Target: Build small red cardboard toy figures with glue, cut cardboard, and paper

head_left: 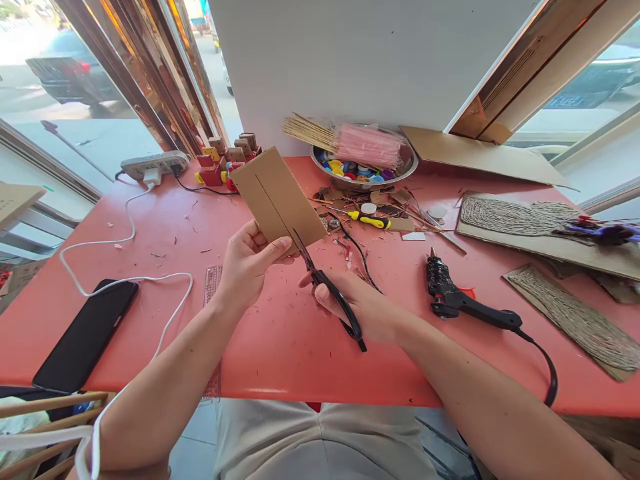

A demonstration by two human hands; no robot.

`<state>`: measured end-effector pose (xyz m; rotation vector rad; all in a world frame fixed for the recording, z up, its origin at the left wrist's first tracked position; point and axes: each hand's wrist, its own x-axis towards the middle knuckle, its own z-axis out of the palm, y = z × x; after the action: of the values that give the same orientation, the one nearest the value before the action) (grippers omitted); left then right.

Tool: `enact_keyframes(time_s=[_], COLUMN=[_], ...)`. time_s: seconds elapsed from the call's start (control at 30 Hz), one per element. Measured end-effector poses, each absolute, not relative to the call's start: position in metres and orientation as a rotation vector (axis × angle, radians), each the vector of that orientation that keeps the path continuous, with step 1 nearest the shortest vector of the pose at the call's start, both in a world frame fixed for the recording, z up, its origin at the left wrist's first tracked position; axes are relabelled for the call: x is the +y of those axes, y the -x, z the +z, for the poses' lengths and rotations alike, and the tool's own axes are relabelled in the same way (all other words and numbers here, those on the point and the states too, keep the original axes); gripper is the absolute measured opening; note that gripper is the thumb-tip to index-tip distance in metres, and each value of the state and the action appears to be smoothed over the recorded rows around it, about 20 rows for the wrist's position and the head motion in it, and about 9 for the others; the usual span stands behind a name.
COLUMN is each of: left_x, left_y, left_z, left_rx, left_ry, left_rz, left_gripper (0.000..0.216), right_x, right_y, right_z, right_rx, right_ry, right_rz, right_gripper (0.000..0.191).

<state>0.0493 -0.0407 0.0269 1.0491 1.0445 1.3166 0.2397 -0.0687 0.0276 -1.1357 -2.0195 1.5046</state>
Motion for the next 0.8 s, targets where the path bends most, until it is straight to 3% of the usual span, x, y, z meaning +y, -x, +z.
enact_keyframes(time_s=[0.8], left_x=[-0.0459], left_y=[-0.0501], left_z=[0.0318], left_rx=[1.052], left_ry=[-1.095], left_rz=[1.326], left_gripper=[0.032], right_x=[-0.0743], right_y=[-0.2348], right_z=[0.0295], right_rx=[-1.964], right_ry=[1.131], right_rz=[1.489], right_gripper=[0.082])
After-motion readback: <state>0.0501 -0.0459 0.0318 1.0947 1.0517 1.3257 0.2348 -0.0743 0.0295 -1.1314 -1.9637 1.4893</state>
